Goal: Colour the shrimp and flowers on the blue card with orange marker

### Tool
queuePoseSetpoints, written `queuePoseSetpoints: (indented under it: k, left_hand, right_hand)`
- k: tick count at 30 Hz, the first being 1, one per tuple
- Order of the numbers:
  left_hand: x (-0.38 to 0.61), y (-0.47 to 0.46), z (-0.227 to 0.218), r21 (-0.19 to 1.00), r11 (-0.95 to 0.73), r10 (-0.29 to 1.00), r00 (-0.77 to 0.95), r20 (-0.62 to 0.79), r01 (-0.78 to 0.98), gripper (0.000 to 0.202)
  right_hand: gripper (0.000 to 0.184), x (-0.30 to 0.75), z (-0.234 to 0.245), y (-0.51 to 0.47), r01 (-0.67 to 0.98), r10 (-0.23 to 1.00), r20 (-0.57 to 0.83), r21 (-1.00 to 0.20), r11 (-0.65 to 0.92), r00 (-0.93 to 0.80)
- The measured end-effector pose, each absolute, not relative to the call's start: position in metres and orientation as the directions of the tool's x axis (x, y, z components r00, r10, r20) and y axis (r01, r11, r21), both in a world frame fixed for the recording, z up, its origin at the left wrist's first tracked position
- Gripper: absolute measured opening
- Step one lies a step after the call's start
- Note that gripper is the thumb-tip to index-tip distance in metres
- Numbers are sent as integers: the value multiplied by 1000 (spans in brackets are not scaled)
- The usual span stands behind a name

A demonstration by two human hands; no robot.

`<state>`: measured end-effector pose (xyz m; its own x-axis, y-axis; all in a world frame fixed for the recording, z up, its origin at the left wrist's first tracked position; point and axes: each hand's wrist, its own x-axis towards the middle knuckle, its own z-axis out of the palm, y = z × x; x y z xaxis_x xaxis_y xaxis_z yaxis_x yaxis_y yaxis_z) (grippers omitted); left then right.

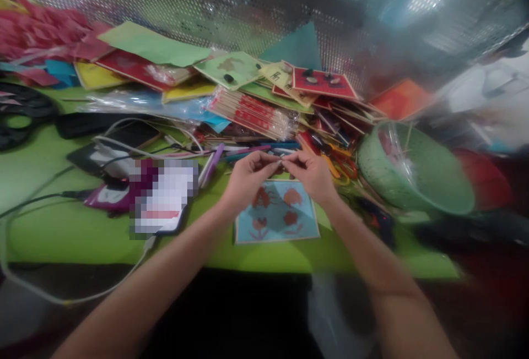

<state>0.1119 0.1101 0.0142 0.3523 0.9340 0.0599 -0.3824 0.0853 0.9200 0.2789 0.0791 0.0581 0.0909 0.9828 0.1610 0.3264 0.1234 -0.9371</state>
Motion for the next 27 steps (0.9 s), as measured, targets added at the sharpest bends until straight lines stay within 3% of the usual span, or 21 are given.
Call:
queuePoseSetpoints:
  k: [10,20,27]
  left_hand:
    - [113,110,13,904,118,940,340,32,-411,40]
    - [116,108,9,915,72,946,317,63,-398,39]
    - [117,108,9,893,124,943,332,29,-432,44]
  right_hand:
    - [39,281,64,80,274,998,51,-961,38,39]
    - [20,278,56,80,321,993,82,-946,52,80]
    - [23,283,58,81,280,998,48,-959,35,40]
